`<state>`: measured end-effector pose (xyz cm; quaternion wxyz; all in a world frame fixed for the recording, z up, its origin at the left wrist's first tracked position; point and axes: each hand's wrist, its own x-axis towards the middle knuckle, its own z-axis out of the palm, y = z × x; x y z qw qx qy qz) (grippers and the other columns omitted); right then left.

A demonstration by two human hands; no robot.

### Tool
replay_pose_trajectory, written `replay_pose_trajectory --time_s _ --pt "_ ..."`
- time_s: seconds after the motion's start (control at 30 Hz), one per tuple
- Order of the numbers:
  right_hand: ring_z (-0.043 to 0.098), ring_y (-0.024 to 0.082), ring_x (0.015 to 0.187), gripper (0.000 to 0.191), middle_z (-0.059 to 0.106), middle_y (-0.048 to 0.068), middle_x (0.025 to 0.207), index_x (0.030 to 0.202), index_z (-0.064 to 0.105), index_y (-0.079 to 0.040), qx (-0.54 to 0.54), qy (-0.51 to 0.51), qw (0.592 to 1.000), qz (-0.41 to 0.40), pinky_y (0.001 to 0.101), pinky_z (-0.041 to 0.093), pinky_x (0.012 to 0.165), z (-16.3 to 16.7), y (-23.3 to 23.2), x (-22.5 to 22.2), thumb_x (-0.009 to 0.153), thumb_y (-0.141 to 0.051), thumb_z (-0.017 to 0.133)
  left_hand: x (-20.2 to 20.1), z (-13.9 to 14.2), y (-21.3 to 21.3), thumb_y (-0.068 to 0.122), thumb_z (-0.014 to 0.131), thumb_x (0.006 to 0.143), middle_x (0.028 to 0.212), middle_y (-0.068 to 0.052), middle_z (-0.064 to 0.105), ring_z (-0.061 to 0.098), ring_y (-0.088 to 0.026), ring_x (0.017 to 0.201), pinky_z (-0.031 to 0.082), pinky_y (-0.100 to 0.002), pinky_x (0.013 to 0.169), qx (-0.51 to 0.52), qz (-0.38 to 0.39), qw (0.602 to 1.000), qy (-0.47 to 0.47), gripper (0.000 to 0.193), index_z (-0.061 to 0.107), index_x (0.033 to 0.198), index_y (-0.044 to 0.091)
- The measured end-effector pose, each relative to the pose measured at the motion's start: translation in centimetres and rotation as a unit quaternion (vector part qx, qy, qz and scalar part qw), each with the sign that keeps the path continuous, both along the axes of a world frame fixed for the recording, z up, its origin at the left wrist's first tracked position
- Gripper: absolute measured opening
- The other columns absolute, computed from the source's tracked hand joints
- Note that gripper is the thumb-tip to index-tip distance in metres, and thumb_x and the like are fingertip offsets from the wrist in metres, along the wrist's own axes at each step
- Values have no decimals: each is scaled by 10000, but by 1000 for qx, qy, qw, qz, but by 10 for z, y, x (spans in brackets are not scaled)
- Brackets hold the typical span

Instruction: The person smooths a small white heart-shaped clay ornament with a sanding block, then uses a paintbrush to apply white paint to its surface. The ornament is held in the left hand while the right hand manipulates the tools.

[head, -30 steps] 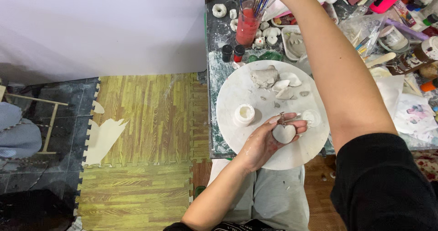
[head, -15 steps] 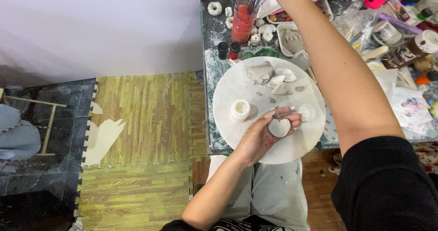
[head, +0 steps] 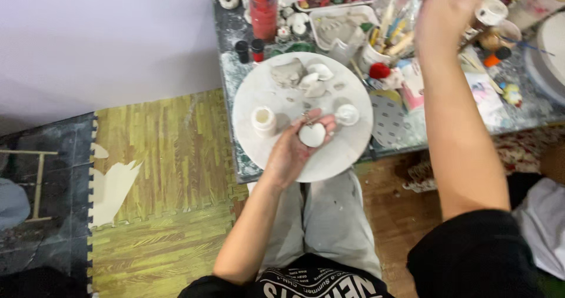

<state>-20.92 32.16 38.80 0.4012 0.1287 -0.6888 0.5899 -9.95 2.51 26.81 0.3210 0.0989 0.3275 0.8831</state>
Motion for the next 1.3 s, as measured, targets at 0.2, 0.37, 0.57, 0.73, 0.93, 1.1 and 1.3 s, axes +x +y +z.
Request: replay_pose_trajectory --time_s 0.2,0.37,0.57,0.73,0.93,1.1,1.3 --pt "651 198 780 157 600 101 920 1136 534 -28 -120 8 992 -46 358 535 625 -26 70 160 1218 -99 648 11 2 10 323 273 1093 1465 -219 560 561 -269 1349 446 -388 1155 12 8 1000 -12 580 344 1541 -37" --pt "579 118 697 83 589 39 880 1167 571 -114 -212 11 976 -59 315 544 635 -83 95 218 1171 -74 643 21 7 20 301 258 1083 1452 -239 561 559 -289 1354 442 -391 1162 -15 39 999 -3 583 341 1535 -58" --pt "674 113 856 241 685 71 987 1213 665 23 -41 -129 983 -128 326 644 770 -118 100 209 1213 -154 501 32 10 34 288 257 1084 1437 -251 559 550 -300 1366 433 -401 1188 -17 58 998 0 572 337 1529 -62" --pt "683 191 752 224 726 152 992 1094 671 63 194 -192 944 -185 346 549 651 -111 87 184 1138 -101 525 35 10 43 292 267 1086 1430 -242 563 552 -303 1360 429 -407 1184 -13 62 998 -4 569 337 1525 -63" --pt "722 330 829 187 690 210 954 1024 657 68 289 -180 922 -185 416 548 727 -102 76 177 1116 -38 533 32 9 44 293 286 1092 1425 -244 562 553 -311 1356 433 -409 1180 6 59 998 -10 567 338 1527 -67" --pt "686 418 882 169 704 245 969 984 620 79 352 -170 899 -198 457 531 756 -102 80 170 1097 -29 556 28 8 44 286 294 1090 1427 -249 563 556 -311 1353 441 -405 1173 -2 62 998 -22 562 340 1525 -67" --pt "708 379 757 220 706 233 823 948 608 57 308 -287 890 -175 448 531 699 -82 88 141 1107 -62 512 32 6 42 287 297 1087 1426 -248 567 559 -306 1350 442 -401 1168 -2 68 997 -25 564 336 1525 -66"
